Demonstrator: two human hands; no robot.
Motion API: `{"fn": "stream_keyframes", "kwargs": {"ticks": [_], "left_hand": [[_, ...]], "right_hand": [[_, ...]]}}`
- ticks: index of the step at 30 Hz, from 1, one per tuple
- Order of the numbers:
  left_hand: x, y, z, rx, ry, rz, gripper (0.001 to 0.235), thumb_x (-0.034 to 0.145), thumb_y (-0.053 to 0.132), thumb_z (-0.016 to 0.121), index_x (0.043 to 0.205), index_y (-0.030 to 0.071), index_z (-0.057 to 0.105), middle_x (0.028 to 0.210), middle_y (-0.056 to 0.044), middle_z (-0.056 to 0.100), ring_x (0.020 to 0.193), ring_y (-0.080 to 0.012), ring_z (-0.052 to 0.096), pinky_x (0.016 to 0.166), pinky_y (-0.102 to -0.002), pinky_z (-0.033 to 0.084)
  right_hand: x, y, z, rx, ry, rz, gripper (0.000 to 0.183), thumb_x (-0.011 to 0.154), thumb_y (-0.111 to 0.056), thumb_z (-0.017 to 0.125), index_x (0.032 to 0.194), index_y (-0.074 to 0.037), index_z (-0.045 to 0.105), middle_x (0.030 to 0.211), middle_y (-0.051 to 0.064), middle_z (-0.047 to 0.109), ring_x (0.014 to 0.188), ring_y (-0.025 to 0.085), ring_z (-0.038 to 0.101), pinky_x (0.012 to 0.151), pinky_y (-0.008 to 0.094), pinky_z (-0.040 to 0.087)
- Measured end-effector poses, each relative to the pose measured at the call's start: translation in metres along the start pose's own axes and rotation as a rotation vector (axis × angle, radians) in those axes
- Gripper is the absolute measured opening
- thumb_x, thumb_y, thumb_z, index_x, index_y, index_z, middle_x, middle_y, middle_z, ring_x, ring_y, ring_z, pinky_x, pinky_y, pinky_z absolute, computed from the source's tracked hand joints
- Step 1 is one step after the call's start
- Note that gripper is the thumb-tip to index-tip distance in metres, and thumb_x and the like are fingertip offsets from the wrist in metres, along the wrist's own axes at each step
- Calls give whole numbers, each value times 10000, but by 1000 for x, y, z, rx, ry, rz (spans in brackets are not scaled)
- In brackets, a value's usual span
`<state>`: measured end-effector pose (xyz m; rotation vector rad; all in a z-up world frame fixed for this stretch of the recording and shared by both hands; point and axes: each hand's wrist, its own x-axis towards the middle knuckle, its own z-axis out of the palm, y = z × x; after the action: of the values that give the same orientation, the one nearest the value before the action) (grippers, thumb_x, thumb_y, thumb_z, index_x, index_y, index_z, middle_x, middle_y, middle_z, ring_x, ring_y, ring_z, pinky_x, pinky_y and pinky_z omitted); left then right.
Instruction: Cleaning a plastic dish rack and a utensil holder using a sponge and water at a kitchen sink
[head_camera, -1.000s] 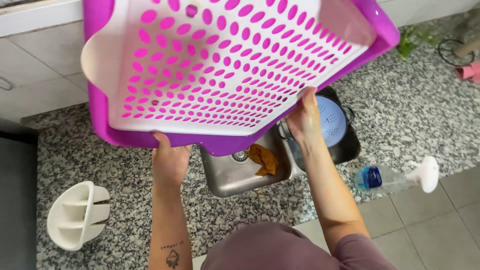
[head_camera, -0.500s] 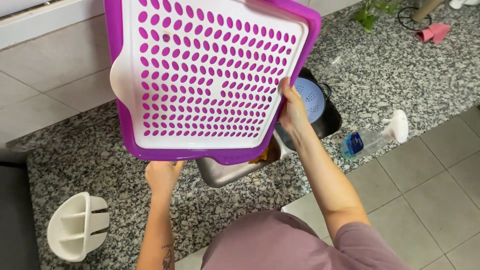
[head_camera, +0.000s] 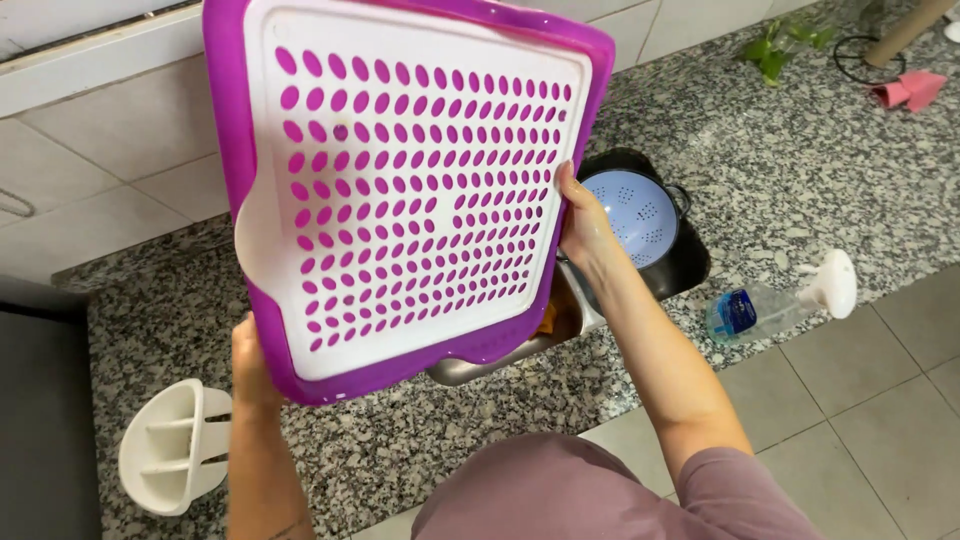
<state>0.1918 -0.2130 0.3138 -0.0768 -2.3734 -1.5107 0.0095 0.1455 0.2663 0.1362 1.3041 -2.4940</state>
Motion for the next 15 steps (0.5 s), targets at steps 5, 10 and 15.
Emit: {"fn": "stream_keyframes", "kwargs": {"ticks": [5, 10, 15], "left_hand": [[-15, 16, -39, -278, -33, -114, 627, 769, 687, 607, 1002, 124, 458, 600, 86, 413, 481, -43, 394, 401, -179, 339], [-4, 121, -24, -431, 476, -424, 806, 531, 249, 754, 1281, 74, 517, 1070, -14, 658, 1018, -171, 697, 827, -303, 642], [-18, 169, 12, -178, 1149, -660, 330, 611, 172, 763, 934, 206, 708, 952, 89, 744, 868, -54, 780, 762, -229, 737]], "right_hand": [[27, 10, 34, -10, -195, 71, 608, 707, -504, 708, 1130, -86, 583, 1033, 94, 658, 936, 236, 665, 844, 395, 548], [26, 7, 72, -227, -483, 6, 599, 742, -487, 669, 1141, -71, 506, 1053, 51, 641, 944, 213, 654, 897, 379, 553], [41, 24, 58, -931, -709, -135, 424, 904, -452, 444, 1145, -103, 465, 1111, 55, 556, 1014, 176, 594, 856, 304, 550]]}}
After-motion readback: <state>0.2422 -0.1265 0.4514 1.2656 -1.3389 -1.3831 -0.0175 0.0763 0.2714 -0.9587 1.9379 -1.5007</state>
